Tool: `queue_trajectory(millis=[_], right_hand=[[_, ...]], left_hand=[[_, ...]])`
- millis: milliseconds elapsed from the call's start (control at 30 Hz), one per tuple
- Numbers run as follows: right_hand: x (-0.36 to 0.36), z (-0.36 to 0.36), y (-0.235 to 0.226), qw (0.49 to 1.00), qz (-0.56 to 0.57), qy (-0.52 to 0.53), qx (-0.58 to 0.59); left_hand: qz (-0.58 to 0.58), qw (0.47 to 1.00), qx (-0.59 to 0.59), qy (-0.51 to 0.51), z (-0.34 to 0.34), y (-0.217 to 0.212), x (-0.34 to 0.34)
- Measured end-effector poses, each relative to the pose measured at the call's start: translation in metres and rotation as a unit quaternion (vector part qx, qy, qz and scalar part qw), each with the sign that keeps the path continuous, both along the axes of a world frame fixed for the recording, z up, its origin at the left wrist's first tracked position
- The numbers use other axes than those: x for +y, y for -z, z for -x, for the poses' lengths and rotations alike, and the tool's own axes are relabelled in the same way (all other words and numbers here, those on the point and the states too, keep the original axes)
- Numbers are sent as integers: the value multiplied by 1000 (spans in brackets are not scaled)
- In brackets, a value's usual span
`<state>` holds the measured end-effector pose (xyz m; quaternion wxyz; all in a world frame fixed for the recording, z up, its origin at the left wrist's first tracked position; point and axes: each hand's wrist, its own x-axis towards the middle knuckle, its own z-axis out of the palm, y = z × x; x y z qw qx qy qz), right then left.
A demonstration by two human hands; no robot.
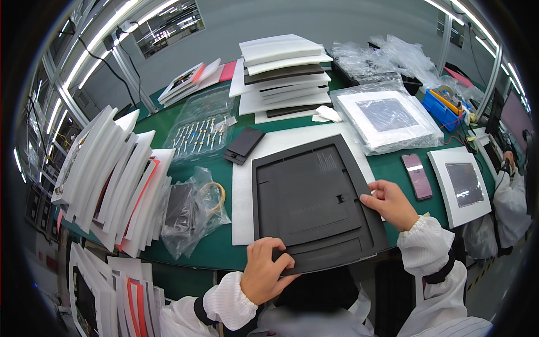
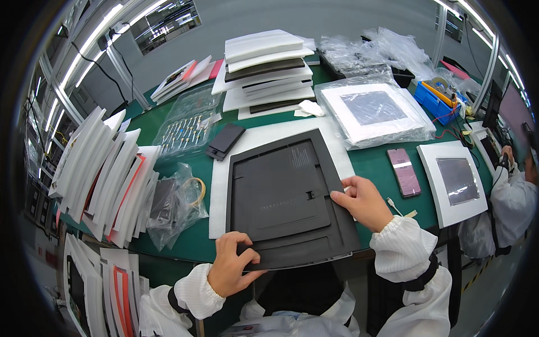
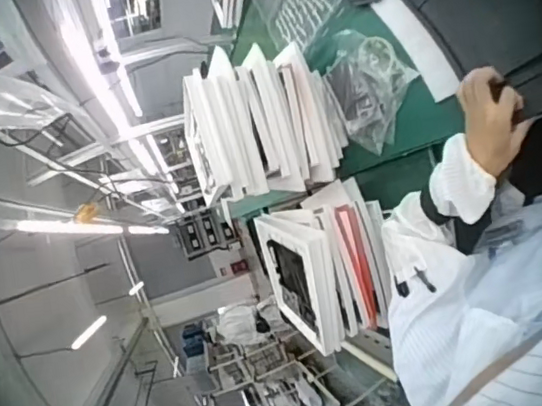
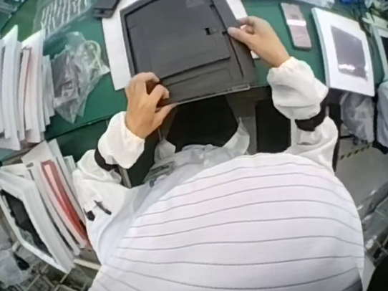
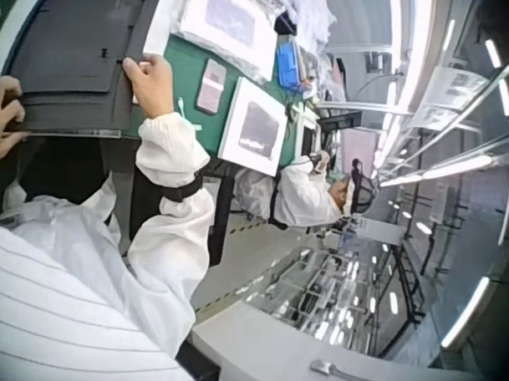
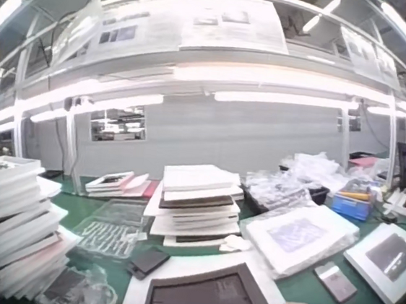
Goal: Assembling the housing and internal components of an electronic tablet or display device.
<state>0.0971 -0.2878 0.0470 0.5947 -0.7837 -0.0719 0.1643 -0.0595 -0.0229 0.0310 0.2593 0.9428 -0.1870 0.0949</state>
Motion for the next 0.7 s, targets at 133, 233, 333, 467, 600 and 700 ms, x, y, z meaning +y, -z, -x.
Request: queue_trajectory(millis=[133, 233, 333, 467, 600, 700], right_hand=[[17, 7, -33, 991, -67, -23, -112], [41, 9, -50, 976, -159, -46, -143], [59, 12, -65, 950, -259, -124, -124], [45, 14, -57, 951, -228, -118, -172], [-5, 30, -3, 974, -158, 18, -160], [-19, 52, 41, 967, -191, 119, -118]], left_hand=[[-11, 998, -23, -62, 7, 8, -9], [119, 987, -31, -105, 9, 21, -12], [276, 946, -65, -160, 9, 39, -18], [344, 906, -51, -241, 31, 75, 0], [342, 878, -66, -328, 40, 77, -13], [315, 893, -123, -296, 49, 99, 6]])
